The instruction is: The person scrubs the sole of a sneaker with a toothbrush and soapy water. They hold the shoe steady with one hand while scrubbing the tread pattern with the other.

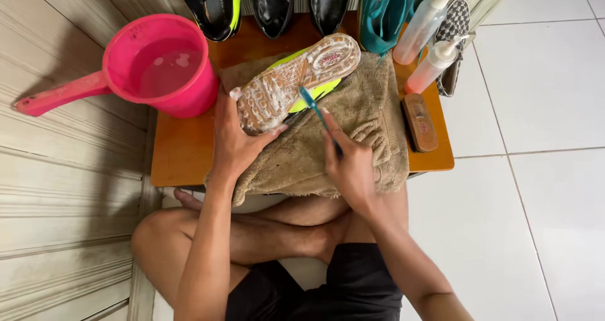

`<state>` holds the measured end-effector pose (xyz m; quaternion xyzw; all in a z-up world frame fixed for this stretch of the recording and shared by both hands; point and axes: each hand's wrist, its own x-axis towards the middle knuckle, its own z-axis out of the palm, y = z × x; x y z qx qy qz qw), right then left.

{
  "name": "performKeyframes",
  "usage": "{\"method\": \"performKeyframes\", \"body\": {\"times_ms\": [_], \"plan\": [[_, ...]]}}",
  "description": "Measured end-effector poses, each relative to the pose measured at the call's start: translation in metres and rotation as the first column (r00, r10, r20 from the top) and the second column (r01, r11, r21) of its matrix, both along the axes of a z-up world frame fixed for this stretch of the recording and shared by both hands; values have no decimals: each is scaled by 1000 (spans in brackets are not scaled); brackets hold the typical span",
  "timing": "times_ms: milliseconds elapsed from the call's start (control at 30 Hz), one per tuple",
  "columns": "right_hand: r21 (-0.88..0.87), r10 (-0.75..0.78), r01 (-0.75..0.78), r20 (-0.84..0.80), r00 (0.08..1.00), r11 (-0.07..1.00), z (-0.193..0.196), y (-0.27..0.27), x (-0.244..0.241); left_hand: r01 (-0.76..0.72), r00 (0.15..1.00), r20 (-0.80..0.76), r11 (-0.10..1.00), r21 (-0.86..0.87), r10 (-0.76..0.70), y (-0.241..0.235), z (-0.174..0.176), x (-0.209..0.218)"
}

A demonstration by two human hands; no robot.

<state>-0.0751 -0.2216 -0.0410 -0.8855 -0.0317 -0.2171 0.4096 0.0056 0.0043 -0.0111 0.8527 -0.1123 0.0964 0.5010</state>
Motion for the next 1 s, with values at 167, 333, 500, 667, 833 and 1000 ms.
{"method": "performKeyframes", "body": {"times_ms": [167,333,500,667,833,1000], "plan": [[31,-38,37,36,999,999,23,9,10,27,998,-50,999,-22,-28,9,-9,-9],[-55,-10,16,102,995,998,9,14,38,-59,996,76,995,86,52,21,-38,-10],[-79,-27,41,170,985,996,25,25,44,-110,982,160,990,89,95,31,-53,-9],[-57,-7,13,107,994,998,26,26,23,-153,969,215,979,137,121,30,-49,-17],[-56,-5,12,121,993,998,18,21,26,-242,969,154,878,413,195,27,-19,-41],[-23,-4,6,76,997,1000,24,26,25,-50,950,-213,786,617,228,21,28,-69]]}}
